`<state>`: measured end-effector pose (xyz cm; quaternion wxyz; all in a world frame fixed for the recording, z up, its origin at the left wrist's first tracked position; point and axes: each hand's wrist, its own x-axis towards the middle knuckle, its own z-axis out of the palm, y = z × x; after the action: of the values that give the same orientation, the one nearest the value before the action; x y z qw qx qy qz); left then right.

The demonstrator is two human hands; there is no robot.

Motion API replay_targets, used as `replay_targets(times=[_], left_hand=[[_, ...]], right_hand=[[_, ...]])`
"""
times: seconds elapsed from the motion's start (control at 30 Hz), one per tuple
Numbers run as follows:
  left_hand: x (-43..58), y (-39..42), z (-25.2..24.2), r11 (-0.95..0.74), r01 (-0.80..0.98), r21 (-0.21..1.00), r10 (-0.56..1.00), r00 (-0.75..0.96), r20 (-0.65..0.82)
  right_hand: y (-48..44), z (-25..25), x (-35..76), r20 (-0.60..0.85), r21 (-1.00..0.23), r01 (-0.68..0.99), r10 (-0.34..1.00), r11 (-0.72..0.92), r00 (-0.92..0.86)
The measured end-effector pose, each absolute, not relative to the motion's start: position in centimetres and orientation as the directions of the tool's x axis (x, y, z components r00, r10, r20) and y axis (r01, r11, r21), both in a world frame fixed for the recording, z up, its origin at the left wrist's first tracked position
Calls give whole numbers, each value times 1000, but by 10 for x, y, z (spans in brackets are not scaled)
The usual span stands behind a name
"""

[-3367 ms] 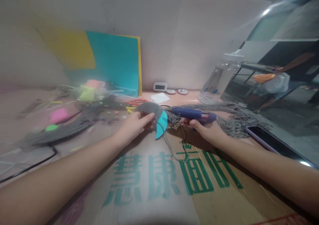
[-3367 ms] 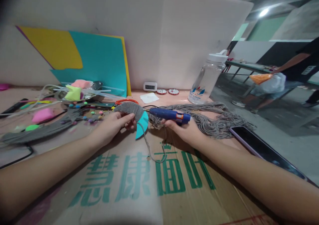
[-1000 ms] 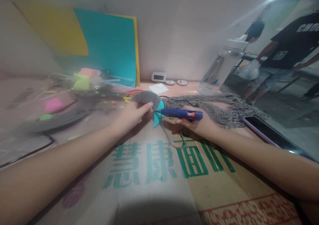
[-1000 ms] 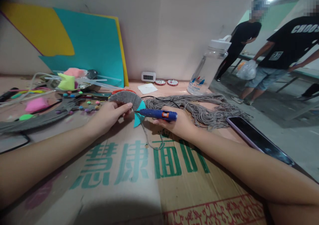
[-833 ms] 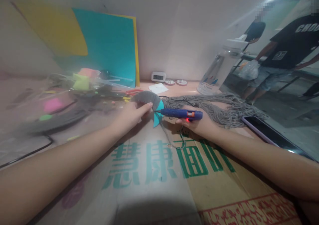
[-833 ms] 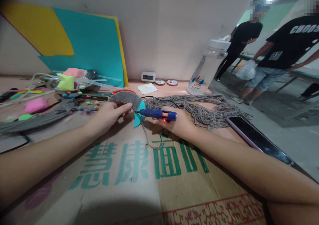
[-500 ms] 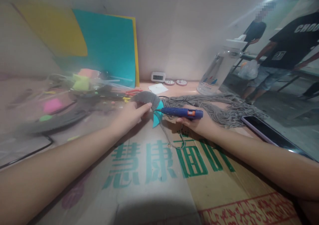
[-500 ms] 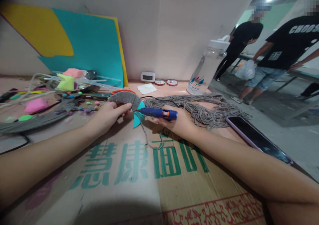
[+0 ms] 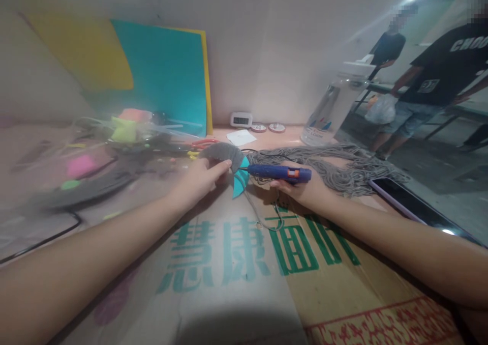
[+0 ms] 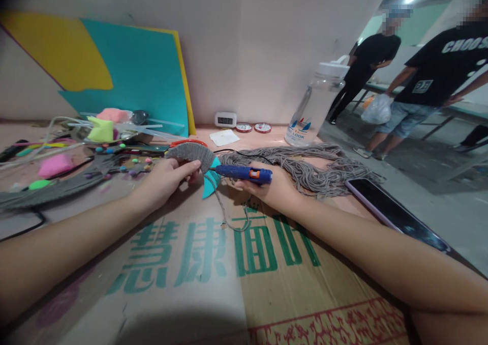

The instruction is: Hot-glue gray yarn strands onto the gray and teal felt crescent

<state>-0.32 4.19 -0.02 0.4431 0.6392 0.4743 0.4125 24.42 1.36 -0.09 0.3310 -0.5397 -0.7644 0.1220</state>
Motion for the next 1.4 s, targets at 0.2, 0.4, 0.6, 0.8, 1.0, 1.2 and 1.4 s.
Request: replay_targets(times=[0.2,0.4,0.6,0.8,1.0,1.2,1.4], left_hand=[[-6,48,-9,-153,259,954,975,195,104],[-4,49,-9,-161,227,960,970,216,112],[-4,48,-5,-177,232,957,960,257,115],[-4,48,-6,-146,255,956,967,243,83],[-4,49,-6,-176,224,958,957,268,113],[-3,50,-5,-185,218,958,951,286,118],[-4,51,-9,-168,222,960,961,254,110]], right_hand=[[15,-3,247,383,-561,719,899,410,-214],[17,-7,248,408,-550,722,889,420,-206],[16,-3,245,430,-533,745,887,400,-169],[17,-5,246,447,-525,736,874,427,-189],[17,-5,245,444,-538,726,876,427,-186],[17,-4,246,427,-539,736,886,409,-180],[17,-2,245,429,-562,715,886,415,-176]])
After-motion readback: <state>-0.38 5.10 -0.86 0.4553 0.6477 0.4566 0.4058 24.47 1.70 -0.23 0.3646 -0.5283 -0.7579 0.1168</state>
